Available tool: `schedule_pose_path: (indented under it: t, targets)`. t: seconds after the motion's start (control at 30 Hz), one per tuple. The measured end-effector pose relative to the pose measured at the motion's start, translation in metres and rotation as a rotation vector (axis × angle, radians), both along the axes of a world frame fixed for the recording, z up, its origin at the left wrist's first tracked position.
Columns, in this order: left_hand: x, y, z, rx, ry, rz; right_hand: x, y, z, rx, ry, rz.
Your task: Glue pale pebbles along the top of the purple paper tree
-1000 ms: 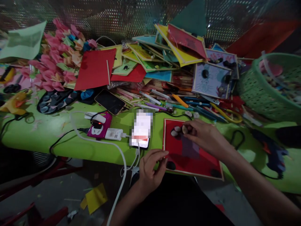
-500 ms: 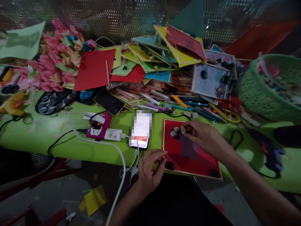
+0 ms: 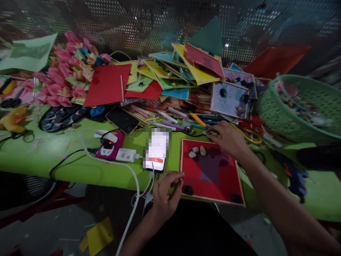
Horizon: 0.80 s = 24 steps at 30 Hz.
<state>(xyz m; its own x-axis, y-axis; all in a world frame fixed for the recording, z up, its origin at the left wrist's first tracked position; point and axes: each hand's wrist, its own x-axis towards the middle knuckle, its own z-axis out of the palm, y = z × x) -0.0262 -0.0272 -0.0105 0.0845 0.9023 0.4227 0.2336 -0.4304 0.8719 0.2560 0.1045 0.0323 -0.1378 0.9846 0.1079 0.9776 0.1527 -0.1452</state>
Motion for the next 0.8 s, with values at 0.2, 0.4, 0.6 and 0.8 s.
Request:
schedule_pose_path:
  t: [0.2,0.4,0.6,0.8]
  targets:
    - [0.002,0.001,0.004,-0.103,-0.058,-0.011,-0.002,0.004,-0.010,0.026,0.044,0.054]
    - [0.010,0.003,0.012,-0.195,-0.202,-0.006,0.002,-0.002,0.004,0.088,0.383,-0.026]
    - [0.026,0.026,0.035,-0.473,-0.328,-0.117,-0.006,-0.050,0.041,-0.021,0.764,-0.025]
    - [0.059,0.045,0.040,-0.533,-0.453,-0.325,-0.026,-0.092,0.047,-0.115,0.845,0.108]
